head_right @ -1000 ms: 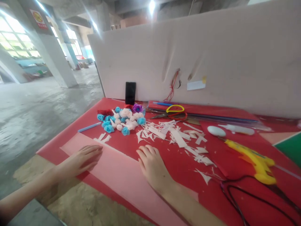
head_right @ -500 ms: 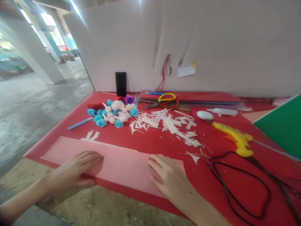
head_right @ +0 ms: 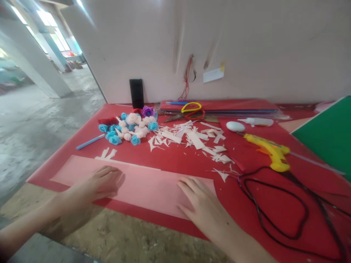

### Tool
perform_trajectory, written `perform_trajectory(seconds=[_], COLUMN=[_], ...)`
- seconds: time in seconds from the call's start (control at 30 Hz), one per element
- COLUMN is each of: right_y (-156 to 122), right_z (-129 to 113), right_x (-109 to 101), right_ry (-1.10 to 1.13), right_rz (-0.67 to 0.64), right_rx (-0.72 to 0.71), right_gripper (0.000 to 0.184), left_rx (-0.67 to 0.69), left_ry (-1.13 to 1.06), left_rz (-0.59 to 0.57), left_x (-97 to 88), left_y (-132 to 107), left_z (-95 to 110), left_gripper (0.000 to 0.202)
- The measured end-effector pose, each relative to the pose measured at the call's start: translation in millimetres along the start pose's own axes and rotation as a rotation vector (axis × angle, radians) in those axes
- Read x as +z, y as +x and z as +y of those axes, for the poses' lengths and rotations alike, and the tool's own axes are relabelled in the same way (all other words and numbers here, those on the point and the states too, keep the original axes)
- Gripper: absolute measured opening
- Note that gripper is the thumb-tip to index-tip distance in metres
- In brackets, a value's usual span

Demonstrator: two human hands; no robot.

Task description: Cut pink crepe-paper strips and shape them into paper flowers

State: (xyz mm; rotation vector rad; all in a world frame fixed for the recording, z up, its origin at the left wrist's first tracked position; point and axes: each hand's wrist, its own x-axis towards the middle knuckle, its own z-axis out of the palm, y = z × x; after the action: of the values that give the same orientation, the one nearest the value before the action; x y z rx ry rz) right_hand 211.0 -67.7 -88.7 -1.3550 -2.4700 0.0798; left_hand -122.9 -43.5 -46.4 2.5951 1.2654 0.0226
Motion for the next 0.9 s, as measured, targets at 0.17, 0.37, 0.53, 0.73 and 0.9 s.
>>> perform_trajectory(seconds=[0.17, 0.37, 0.53, 0.73, 0.9], right_y=[11, 17, 24, 27, 27], right_z=[-2, 2, 0, -8, -8], right_x=[-8, -4, -6, -15, -14], right_ry=[0.212, 0.307, 0.36, 0.397, 0.434], right_rz=[-0.197, -0.212, -0.266, -0.28, -0.277], right_rx=[0.188, 0.313, 0.321, 0.319, 0.354], right_gripper=[0.037, 0.047, 0.03, 0.017, 0.025], left_rx=[-0.071, -0.12, -0.148, -0.153, -0.179], left_ry=[-0.113, -0.186, -0.304, -0.296, -0.305], left_rz=[-0.098, -0.085, -0.172, -0.096, -0.139], left_x=[-5.6, -12.0, -15.7, -8.9, -5.5], left_y=[10, 20, 25, 23, 25], left_z=[3, -2, 0, -5, -7], left_gripper=[0.036, 0.049, 0.021, 0.033, 0.027])
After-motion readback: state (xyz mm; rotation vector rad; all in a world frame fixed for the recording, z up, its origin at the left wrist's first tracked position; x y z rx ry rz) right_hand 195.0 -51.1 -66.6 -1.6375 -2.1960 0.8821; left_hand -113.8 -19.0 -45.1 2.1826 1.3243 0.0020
